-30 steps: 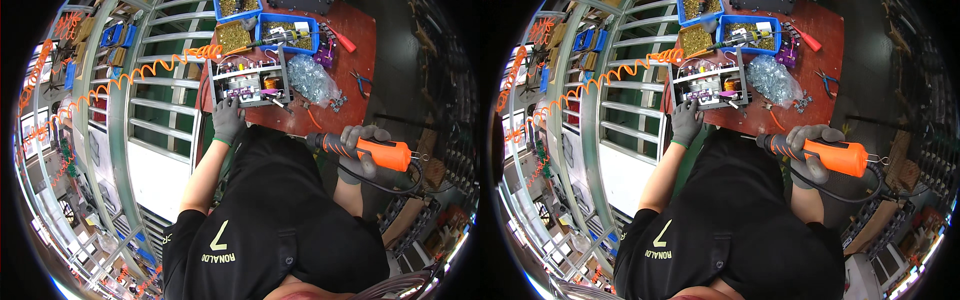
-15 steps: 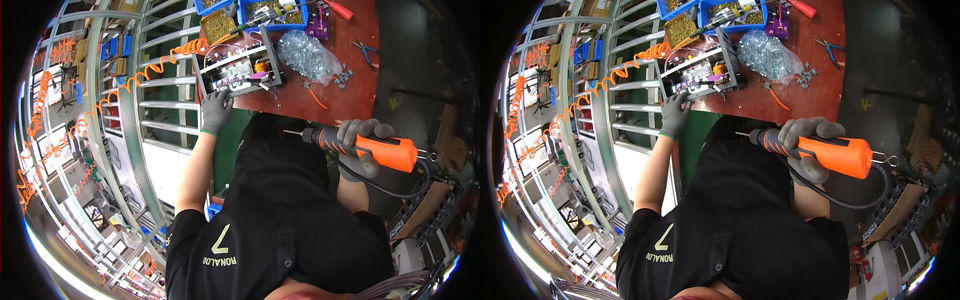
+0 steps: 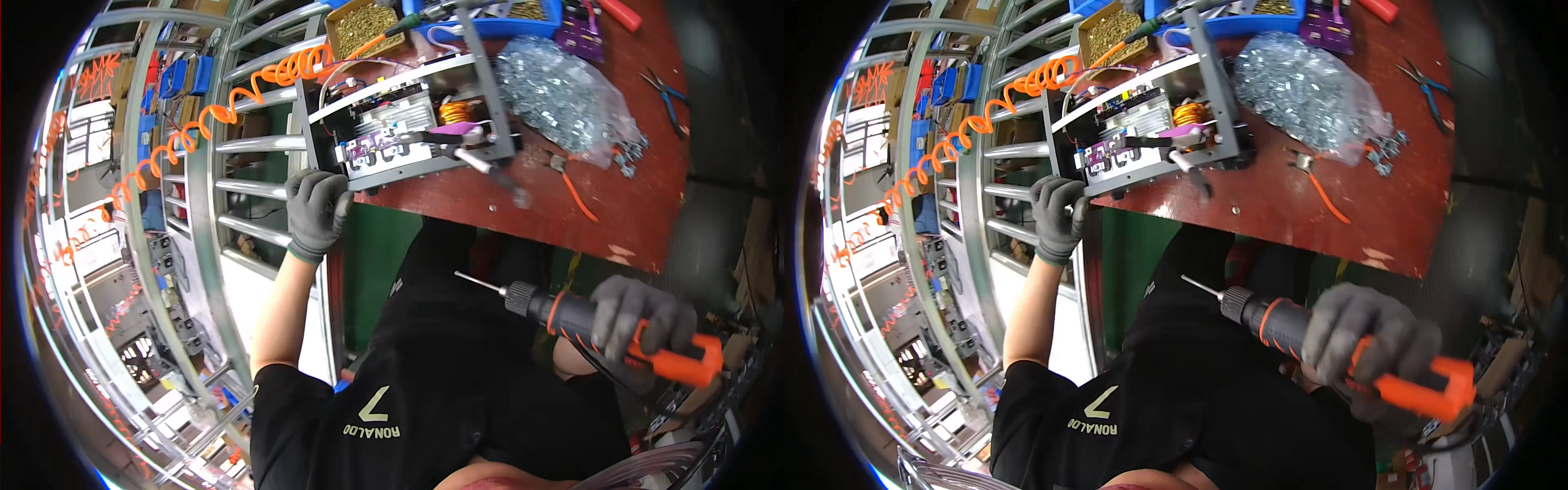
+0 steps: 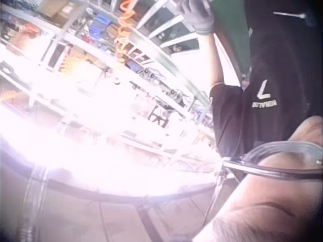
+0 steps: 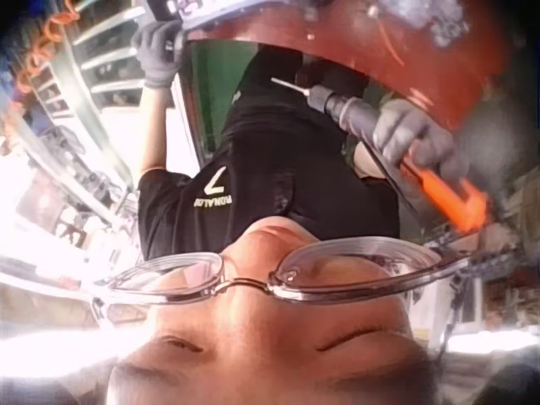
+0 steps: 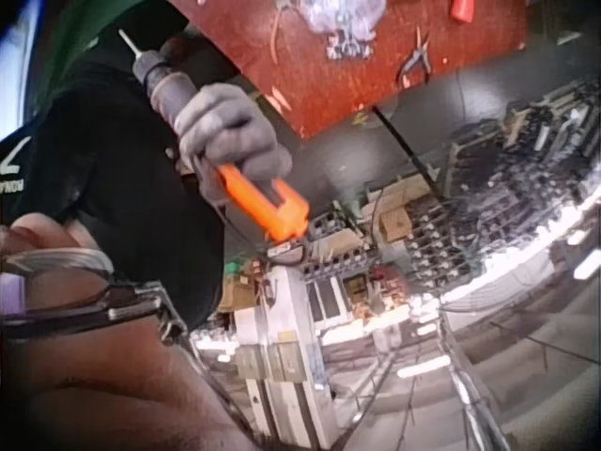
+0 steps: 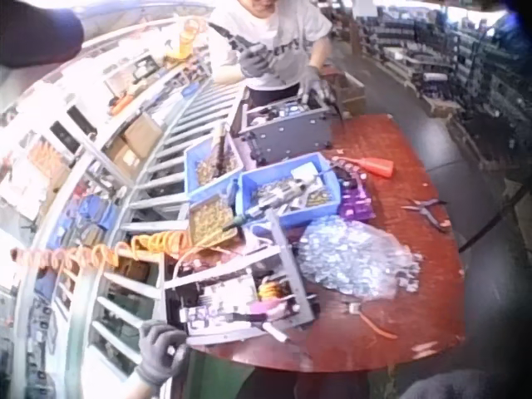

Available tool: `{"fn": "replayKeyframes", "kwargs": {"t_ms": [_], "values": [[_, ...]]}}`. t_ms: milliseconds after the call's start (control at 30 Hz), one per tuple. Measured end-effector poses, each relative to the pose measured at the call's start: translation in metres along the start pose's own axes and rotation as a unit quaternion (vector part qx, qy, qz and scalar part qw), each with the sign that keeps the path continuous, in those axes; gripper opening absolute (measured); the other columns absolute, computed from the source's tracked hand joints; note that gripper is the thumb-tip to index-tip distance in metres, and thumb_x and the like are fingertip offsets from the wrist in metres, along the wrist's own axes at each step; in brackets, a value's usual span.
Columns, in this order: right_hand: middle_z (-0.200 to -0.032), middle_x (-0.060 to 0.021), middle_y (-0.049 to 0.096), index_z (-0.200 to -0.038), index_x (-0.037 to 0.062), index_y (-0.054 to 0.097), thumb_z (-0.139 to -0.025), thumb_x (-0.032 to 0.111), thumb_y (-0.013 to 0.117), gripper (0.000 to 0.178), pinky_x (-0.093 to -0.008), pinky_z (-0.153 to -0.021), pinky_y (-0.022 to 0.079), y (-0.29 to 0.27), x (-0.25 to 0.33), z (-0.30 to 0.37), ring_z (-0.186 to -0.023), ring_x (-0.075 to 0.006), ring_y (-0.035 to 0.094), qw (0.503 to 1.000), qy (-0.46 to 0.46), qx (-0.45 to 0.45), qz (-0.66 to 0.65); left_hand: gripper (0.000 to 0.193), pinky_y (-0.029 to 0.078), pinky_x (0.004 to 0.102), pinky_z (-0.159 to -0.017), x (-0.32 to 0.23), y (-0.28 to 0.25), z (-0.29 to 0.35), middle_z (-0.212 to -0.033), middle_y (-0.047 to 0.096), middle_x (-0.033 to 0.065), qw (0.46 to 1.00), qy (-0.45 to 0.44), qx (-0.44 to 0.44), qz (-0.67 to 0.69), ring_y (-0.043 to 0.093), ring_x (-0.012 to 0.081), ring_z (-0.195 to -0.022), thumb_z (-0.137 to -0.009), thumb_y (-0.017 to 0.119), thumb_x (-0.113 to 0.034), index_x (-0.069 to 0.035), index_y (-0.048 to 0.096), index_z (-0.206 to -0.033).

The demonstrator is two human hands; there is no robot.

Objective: The person assembles electronic components into an electronic chassis by securing circuit boards and wire connectors with screws using an electric screwdriver.

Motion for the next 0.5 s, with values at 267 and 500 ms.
{"fn": "replayKeyframes", "kwargs": {"t_ms": [267,500], "values": [[-0.081,0.0001,0.063,-0.087,0.0137,0.058,-0.064,-0.006,0.075,0.035,-0.0315,-0.052,0.057,0.043,-0.049,0.069,-0.052,-0.0123,0.064,0.974,-0.181,-0.02,0.136,0.027,0.042,0.0392,-0.088,0.005,0.016,0.025,-0.097,0.063,0.0043,0.992,0.033,-0.115,-0.044,0.056,0.0262,-0.099,-0.079,0.073,-0.022,-0.01,0.068,-0.102],[-0.09,0.0,0.058,-0.1,0.0123,0.054,-0.072,0.008,0.081,0.039,-0.0295,-0.06,0.057,0.108,-0.071,0.103,-0.065,-0.0126,0.065,0.912,-0.257,-0.113,0.301,0.013,0.045,0.0394,-0.071,-0.058,0.048,0.061,-0.078,0.057,0.0024,0.963,0.219,0.027,0.156,0.058,0.0222,-0.079,-0.068,0.069,-0.014,-0.014,0.06,-0.078]]}}
Point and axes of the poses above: each hand's wrist, its own z-axis away from the middle knuckle, its own y-axis out of the palm, x = y × z, the point moved 4 cm from there along -z, towards the middle knuckle
